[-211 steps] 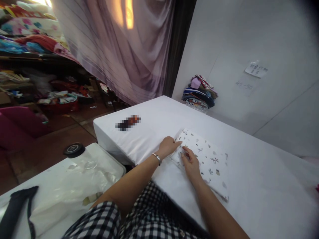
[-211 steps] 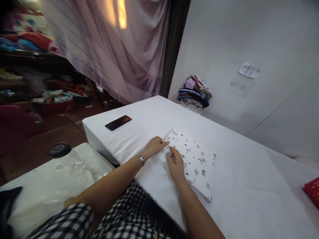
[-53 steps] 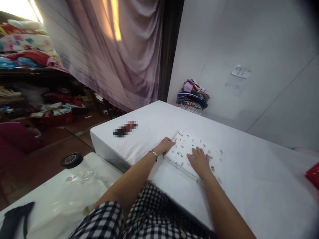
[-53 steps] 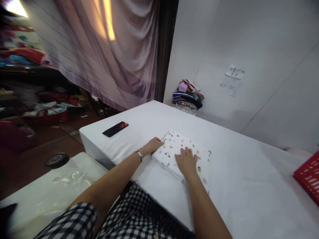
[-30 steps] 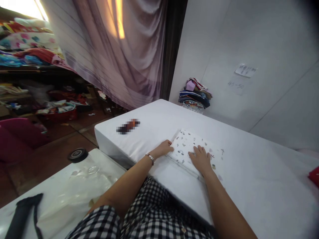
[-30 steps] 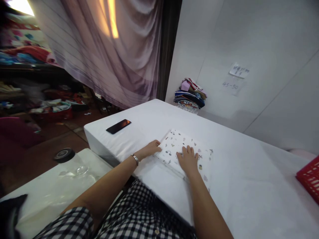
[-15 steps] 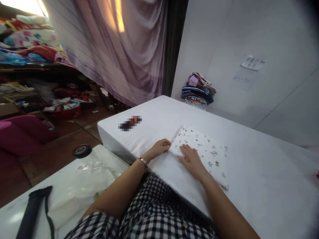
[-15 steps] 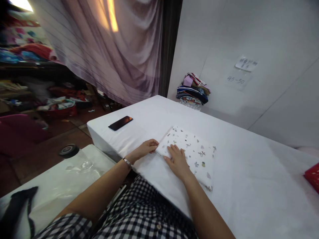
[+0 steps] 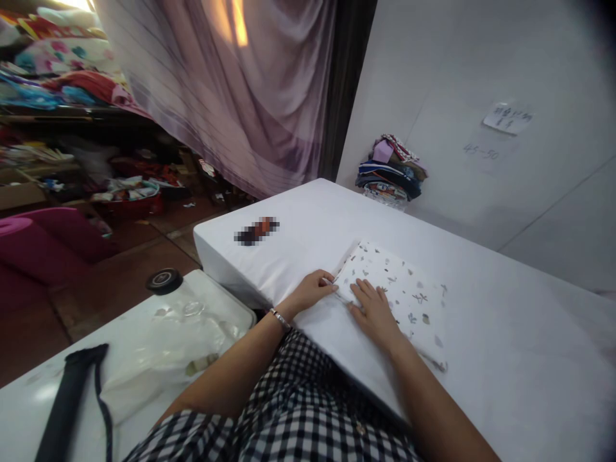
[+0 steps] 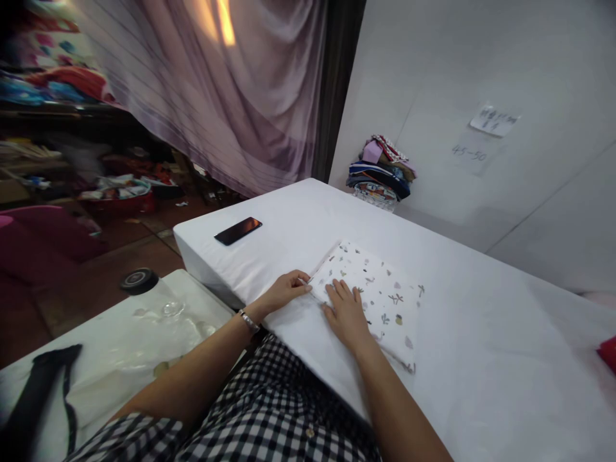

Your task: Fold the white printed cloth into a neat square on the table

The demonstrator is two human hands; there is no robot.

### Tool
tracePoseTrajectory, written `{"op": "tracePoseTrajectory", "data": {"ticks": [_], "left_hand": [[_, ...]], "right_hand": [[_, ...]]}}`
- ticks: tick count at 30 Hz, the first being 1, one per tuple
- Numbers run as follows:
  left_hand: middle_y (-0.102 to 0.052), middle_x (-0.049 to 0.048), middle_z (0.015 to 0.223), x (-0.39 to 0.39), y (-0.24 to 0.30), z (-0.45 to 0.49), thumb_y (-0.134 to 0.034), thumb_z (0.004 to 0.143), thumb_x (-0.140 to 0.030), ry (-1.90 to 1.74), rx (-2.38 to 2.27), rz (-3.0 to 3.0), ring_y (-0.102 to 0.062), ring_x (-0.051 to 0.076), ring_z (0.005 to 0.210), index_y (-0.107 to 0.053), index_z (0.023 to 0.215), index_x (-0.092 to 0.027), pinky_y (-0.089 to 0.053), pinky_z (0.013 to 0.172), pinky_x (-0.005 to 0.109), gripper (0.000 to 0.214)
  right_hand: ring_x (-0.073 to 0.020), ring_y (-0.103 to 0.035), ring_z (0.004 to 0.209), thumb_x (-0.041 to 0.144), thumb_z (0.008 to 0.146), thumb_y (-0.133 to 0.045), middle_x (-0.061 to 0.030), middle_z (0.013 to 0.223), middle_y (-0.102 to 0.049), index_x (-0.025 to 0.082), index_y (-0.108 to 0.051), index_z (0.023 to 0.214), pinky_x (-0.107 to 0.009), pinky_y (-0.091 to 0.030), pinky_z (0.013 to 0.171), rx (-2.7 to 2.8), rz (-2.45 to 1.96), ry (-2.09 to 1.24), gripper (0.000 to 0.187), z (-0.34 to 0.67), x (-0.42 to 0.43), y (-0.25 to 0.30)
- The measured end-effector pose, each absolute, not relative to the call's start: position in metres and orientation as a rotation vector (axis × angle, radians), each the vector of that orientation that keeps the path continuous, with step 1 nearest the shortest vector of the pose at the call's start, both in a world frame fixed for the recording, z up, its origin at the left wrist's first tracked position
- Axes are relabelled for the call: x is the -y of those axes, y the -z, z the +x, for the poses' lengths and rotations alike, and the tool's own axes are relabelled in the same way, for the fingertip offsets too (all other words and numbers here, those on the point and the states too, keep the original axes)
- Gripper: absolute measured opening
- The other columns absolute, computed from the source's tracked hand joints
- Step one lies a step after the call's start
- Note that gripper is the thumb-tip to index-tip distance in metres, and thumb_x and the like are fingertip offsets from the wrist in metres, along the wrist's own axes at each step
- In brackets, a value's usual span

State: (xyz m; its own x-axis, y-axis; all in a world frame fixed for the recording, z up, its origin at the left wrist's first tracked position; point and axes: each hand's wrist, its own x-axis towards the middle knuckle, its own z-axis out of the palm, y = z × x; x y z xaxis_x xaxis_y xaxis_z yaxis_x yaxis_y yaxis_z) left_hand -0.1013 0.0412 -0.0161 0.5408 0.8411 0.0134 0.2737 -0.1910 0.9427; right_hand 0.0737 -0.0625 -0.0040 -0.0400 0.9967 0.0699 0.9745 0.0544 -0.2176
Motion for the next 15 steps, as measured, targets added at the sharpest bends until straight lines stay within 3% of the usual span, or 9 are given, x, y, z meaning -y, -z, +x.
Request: {"op": "tracePoseTrajectory", "data": {"ticks": [5, 11, 15], "left_hand": [[-0.054, -0.0020, 0.069, -0.0383, 0.0210, -0.0992, -0.065, 0.067, -0.036, -0.706, -0.967, 1.861, -0.048, 0.011, 0.063, -0.058, 0.090, -0.018, -0.040, 0.059, 0.023, 0.029], [-0.057, 0.0015, 0.090, -0.0436, 0.0191, -0.0976, -0.058, 0.073, -0.031, -0.764, -0.834, 1.962, -0.050, 0.012, 0.075, -0.058, 0.073, -0.018, -0.041, 0.069, 0.024, 0.013], [-0.056, 0.0016, 0.092, -0.0478, 0.0156, -0.0991, -0.055, 0.075, -0.028, -0.755, -0.772, 1.964, -0.051, 0.012, 0.078, -0.056, 0.067, -0.017, -0.040, 0.072, 0.024, 0.013]], "right_hand": [[-0.0212, -0.021, 0.133, 0.038, 0.087, -0.037, -0.0060, 0.143, -0.031, 0.021, -0.037, 0.133, -0.044, -0.012, 0.107, 2.118, -2.024, -0.145, 0.049, 0.0742, 0.0614, 0.0062], [-0.0205, -0.021, 0.133, 0.039, 0.087, -0.036, -0.0052, 0.143, -0.031, 0.022, -0.037, 0.133, -0.044, -0.013, 0.107, 2.115, -2.016, -0.151, 0.048, 0.0748, 0.0613, 0.0057], [-0.0198, -0.024, 0.132, 0.038, 0.087, -0.036, -0.0051, 0.141, -0.034, 0.021, -0.040, 0.131, -0.042, -0.015, 0.107, 2.083, -2.008, -0.149, 0.047, 0.0755, 0.0618, 0.0039]]}}
